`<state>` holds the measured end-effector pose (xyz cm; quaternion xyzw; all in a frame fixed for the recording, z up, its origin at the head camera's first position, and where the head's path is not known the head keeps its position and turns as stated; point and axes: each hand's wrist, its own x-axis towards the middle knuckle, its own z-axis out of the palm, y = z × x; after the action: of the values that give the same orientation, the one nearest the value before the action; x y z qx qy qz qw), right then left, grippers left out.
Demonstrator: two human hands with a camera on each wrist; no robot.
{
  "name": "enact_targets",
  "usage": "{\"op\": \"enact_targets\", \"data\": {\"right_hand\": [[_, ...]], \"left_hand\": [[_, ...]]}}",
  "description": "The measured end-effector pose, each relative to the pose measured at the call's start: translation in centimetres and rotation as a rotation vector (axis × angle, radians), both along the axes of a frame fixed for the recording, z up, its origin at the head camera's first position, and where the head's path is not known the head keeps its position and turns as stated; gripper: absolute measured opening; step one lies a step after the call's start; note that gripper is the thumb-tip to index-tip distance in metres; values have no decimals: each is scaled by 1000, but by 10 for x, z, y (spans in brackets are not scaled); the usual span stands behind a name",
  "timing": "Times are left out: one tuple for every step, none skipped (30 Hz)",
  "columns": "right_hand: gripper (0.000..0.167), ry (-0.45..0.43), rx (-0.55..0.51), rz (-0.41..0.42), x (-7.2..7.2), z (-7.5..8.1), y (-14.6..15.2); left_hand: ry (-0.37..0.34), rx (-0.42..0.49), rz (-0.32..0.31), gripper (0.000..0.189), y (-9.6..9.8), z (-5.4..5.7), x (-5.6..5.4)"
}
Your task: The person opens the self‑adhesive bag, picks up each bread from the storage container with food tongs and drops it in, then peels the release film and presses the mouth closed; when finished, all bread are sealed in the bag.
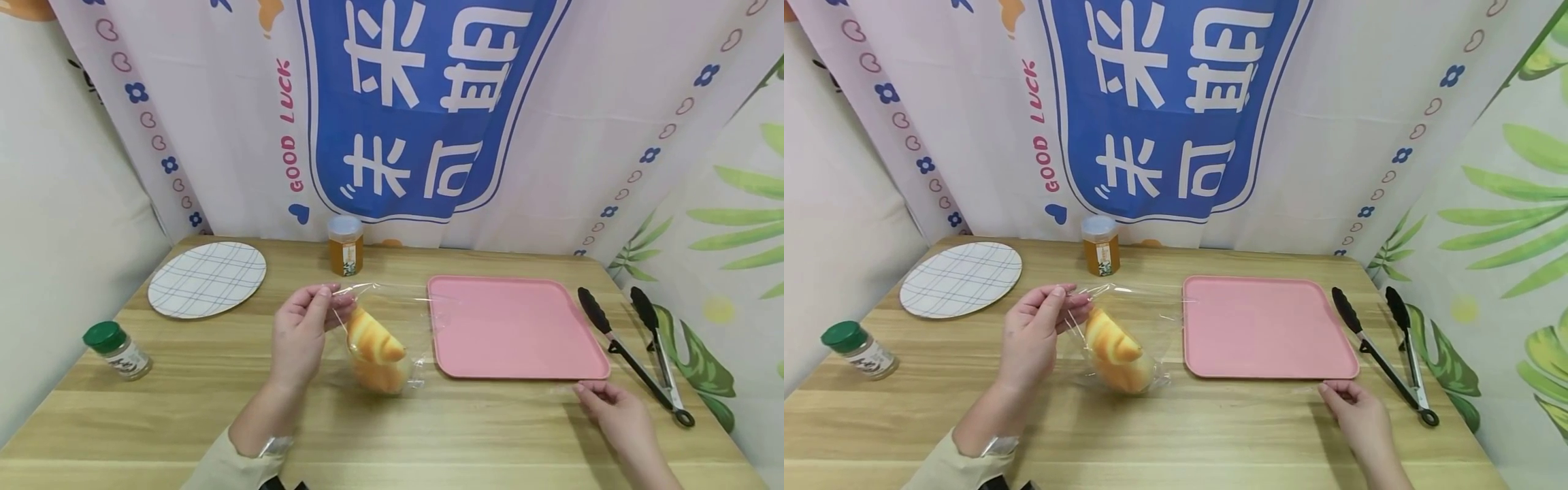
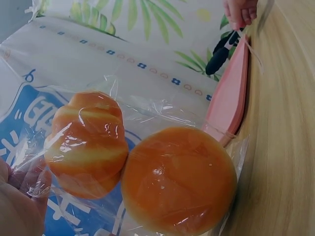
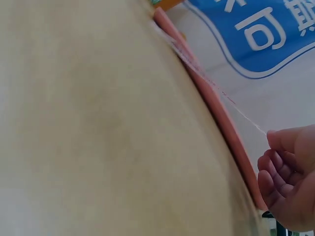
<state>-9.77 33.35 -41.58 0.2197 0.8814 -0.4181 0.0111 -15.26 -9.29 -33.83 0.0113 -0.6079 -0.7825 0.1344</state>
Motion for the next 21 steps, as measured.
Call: {"op": "enact_targets", "data": {"right_hand": [[41, -4, 30, 4, 1, -2, 1], [41, -4, 61, 11, 1, -4, 2], [41, -1, 88, 17, 2, -6, 4], [40, 7, 117, 33, 2, -7, 5], [38, 11, 152, 48, 2, -9, 5], [37, 19, 187, 72, 2, -10, 6], [34, 29, 233, 94, 2, -11, 7], [31, 40, 278, 119, 1, -13, 8], [29, 52, 324, 148, 1, -14, 8], [27, 69, 372, 182, 1, -15, 9], [25, 79, 407, 212, 1, -15, 9], [23, 90, 443, 245, 1, -16, 9], [22, 103, 478, 278, 1, -16, 9], [21, 110, 512, 311, 2, -16, 9], [20, 113, 545, 341, 2, -15, 9], [20, 110, 580, 369, 3, -15, 9], [20, 94, 615, 392, 3, -13, 8], [20, 76, 652, 414, 3, -12, 8], [20, 51, 686, 434, 3, -10, 8], [19, 15, 722, 454, 3, -7, 7], [18, -17, 746, 466, 3, -5, 7]], "left_hand": [[-2, 0, 0, 19, 0, 0, 0], [-4, 1, 0, 19, 0, 0, 0], [-5, 2, 0, 19, 0, 0, 0], [-7, 4, 0, 19, 0, 0, 0], [-9, 4, 0, 19, 0, 0, 0], [-11, 5, 1, 19, 0, 0, 0], [-13, 5, 0, 19, 0, 0, 0], [-14, 5, -1, 19, 0, 0, 0], [-15, 4, -2, 19, 0, 0, 0], [-16, 3, -3, 20, 0, 0, 0], [-17, 1, -3, 20, 0, 0, 0], [-18, 1, -3, 20, 0, 0, 0], [-19, 0, -2, 20, 0, 1, 0], [-20, 1, -2, 20, 0, 1, 0], [-20, 2, -2, 20, 0, 1, 0], [-19, 3, -2, 19, 0, 1, 0], [-18, 5, -2, 19, 0, 1, 0], [-17, 7, -2, 19, 0, 1, 0], [-15, 9, -2, 19, 0, 1, 0], [-14, 11, -3, 19, 0, 1, 0], [-12, 12, -3, 19, 0, 0, 0]]}}
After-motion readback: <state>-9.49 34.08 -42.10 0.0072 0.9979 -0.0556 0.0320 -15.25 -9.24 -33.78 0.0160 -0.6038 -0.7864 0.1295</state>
